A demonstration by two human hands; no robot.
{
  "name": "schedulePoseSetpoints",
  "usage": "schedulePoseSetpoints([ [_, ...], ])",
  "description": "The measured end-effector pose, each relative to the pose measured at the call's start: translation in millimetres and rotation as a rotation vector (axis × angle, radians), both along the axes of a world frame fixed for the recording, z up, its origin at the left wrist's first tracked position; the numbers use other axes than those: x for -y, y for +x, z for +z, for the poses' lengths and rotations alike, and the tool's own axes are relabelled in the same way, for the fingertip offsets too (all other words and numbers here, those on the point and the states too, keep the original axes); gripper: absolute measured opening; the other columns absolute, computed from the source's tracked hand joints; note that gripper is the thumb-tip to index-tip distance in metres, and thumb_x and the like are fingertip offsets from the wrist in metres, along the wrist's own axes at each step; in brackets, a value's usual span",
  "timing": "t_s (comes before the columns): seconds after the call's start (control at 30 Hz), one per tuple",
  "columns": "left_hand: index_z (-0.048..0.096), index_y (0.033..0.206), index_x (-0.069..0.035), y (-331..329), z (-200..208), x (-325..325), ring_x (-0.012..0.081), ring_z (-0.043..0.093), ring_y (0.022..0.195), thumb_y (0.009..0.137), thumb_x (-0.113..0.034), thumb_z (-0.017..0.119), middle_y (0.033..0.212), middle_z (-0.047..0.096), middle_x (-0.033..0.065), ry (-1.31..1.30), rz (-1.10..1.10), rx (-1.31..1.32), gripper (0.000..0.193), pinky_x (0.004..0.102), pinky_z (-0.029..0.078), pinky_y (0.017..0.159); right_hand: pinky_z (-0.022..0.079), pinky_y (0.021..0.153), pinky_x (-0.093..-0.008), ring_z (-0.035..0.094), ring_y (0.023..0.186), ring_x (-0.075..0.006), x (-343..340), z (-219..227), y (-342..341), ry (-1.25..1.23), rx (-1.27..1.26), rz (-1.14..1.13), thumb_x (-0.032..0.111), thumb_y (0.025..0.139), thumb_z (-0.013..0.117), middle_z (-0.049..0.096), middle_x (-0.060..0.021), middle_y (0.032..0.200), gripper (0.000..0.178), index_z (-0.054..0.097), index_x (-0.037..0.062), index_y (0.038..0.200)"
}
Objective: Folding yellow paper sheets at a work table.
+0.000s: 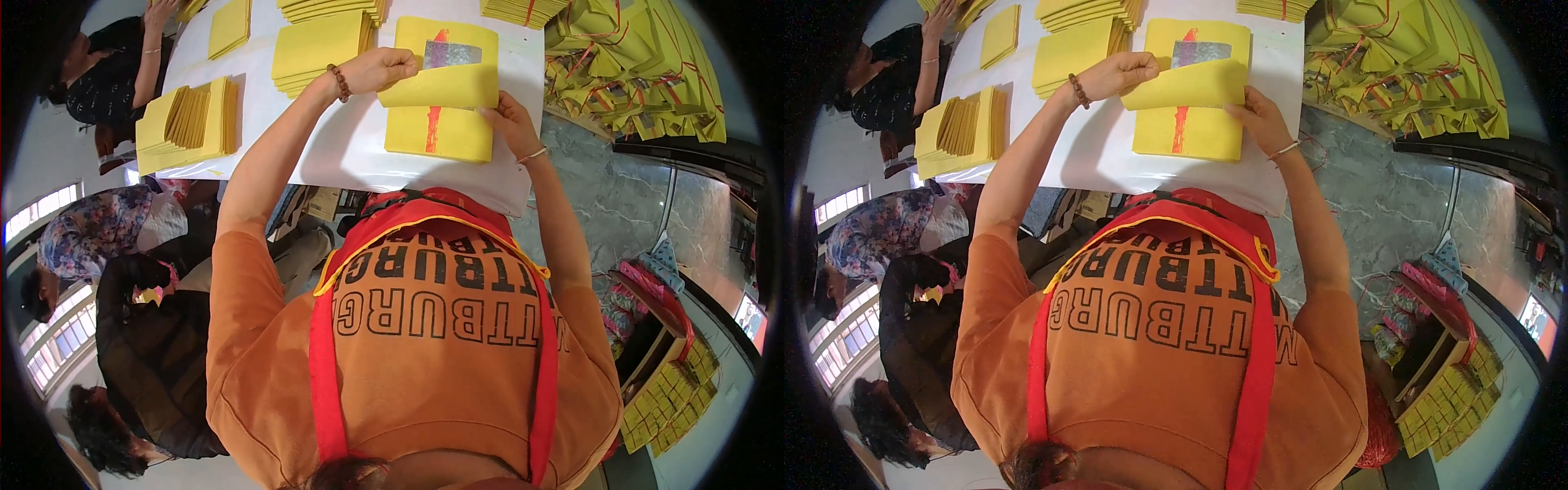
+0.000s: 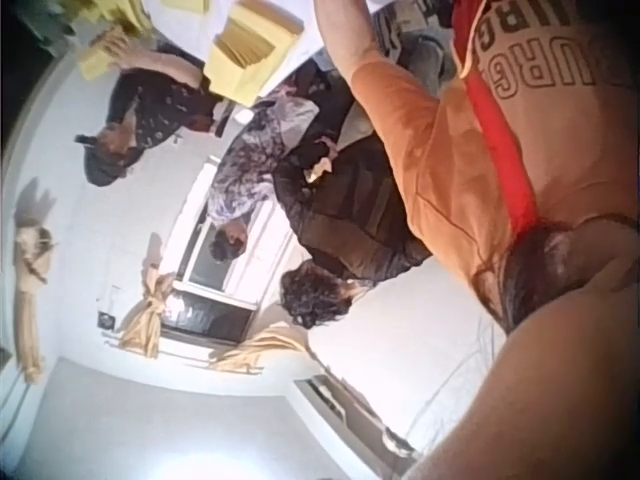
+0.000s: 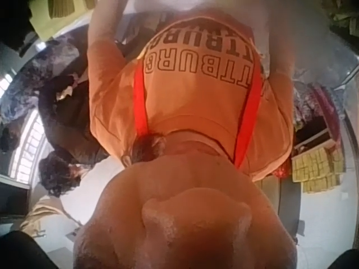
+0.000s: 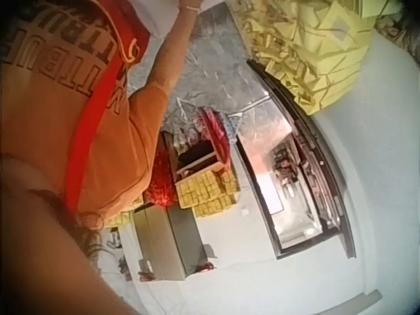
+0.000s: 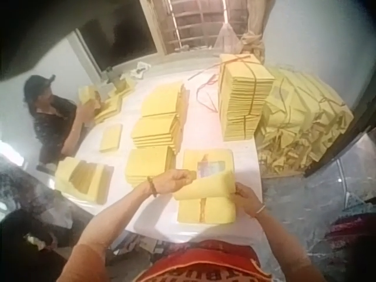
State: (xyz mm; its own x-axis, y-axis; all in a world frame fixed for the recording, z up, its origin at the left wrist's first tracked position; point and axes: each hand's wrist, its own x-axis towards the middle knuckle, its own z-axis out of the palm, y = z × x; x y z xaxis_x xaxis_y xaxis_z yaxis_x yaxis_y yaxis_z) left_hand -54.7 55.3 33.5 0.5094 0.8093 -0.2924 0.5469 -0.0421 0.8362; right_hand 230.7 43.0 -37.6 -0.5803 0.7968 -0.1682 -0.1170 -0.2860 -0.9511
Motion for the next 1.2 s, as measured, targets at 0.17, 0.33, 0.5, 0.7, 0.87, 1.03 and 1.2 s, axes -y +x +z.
schedulePoseSetpoints([
  [0.17, 0.055, 0.104, -0.005, -5.7, 13.1, 10.9, 0.0086, 0.048, 0.086, 0.089, -0.028, 0.052, 0.093, 0.055, 0.0005, -0.047, 0.077, 0.268, 0.028, 0.0243, 0.040, 0.075, 0.041, 0.085, -0.0246, 0.053, 0.096, -0.0092, 3.3, -6.5, -5.9, -0.007, -0.080, -0.145, 0.011, 0.086, 0.057, 0.058, -0.0025, 0.104, 0.031, 0.050, 0.0027, 0.114],
  [0.33, 0.052, 0.120, -0.009, -7.1, -14.1, 36.8, 0.0213, 0.046, 0.112, 0.079, -0.015, 0.064, 0.121, 0.051, 0.0102, 0.172, 0.148, 0.410, 0.043, 0.0334, 0.038, 0.095, 0.041, 0.085, -0.0239, 0.053, 0.095, -0.0088, 3.9, -5.0, -5.5, -0.015, -0.069, -0.192, 0.010, 0.085, 0.058, 0.058, -0.0020, 0.104, 0.026, 0.052, 0.0027, 0.110],
  [0.5, 0.055, 0.117, -0.017, 4.0, -49.9, 47.0, 0.0321, 0.044, 0.110, 0.059, 0.002, 0.065, 0.119, 0.048, 0.0146, 0.842, -0.004, -0.253, 0.062, 0.0386, 0.040, 0.091, 0.040, 0.088, -0.0289, 0.051, 0.104, -0.0147, 3.3, -20.1, -1.7, 0.263, -0.005, -0.139, 0.008, 0.080, 0.061, 0.056, -0.0035, 0.110, 0.034, 0.052, 0.0067, 0.113],
  [0.7, 0.055, 0.117, -0.018, 6.5, -43.6, 56.7, 0.0285, 0.047, 0.108, 0.062, -0.002, 0.060, 0.114, 0.051, 0.0121, 0.988, 0.023, -0.309, 0.057, 0.0372, 0.041, 0.085, 0.035, 0.094, -0.0392, 0.048, 0.111, -0.0276, 7.8, 7.9, -9.0, 1.136, 0.545, -0.280, 0.015, 0.075, 0.062, 0.055, -0.0083, 0.116, 0.037, 0.055, 0.0112, 0.111],
  [0.87, 0.054, 0.115, -0.020, 15.3, -26.6, 86.8, 0.0215, 0.049, 0.103, 0.070, -0.011, 0.053, 0.115, 0.053, 0.0044, 1.180, -0.080, -0.460, 0.046, 0.0327, 0.039, 0.082, 0.034, 0.095, -0.0417, 0.047, 0.113, -0.0274, 20.7, 24.4, 1.7, 1.423, 0.712, -0.093, 0.018, 0.076, 0.059, 0.054, -0.0065, 0.117, 0.033, 0.058, 0.0115, 0.108],
  [1.03, 0.055, 0.113, -0.017, 15.4, -39.2, 106.4, 0.0197, 0.049, 0.100, 0.074, -0.013, 0.052, 0.113, 0.054, 0.0000, 1.027, -0.092, -0.368, 0.039, 0.0324, 0.039, 0.083, 0.034, 0.097, -0.0419, 0.049, 0.113, -0.0234, 35.1, 20.2, 1.5, 1.334, 0.634, 0.111, 0.014, 0.078, 0.056, 0.056, -0.0048, 0.116, 0.027, 0.059, 0.0115, 0.104],
  [1.2, 0.056, 0.110, -0.015, 16.8, -42.1, 105.9, 0.0206, 0.049, 0.101, 0.074, -0.017, 0.056, 0.112, 0.055, 0.0012, 0.857, -0.032, -0.258, 0.036, 0.0334, 0.039, 0.083, 0.033, 0.097, -0.0423, 0.051, 0.110, -0.0219, 38.8, 27.5, -3.0, 1.251, 0.625, 0.084, 0.015, 0.077, 0.057, 0.058, -0.0051, 0.111, 0.023, 0.060, 0.0106, 0.099],
])
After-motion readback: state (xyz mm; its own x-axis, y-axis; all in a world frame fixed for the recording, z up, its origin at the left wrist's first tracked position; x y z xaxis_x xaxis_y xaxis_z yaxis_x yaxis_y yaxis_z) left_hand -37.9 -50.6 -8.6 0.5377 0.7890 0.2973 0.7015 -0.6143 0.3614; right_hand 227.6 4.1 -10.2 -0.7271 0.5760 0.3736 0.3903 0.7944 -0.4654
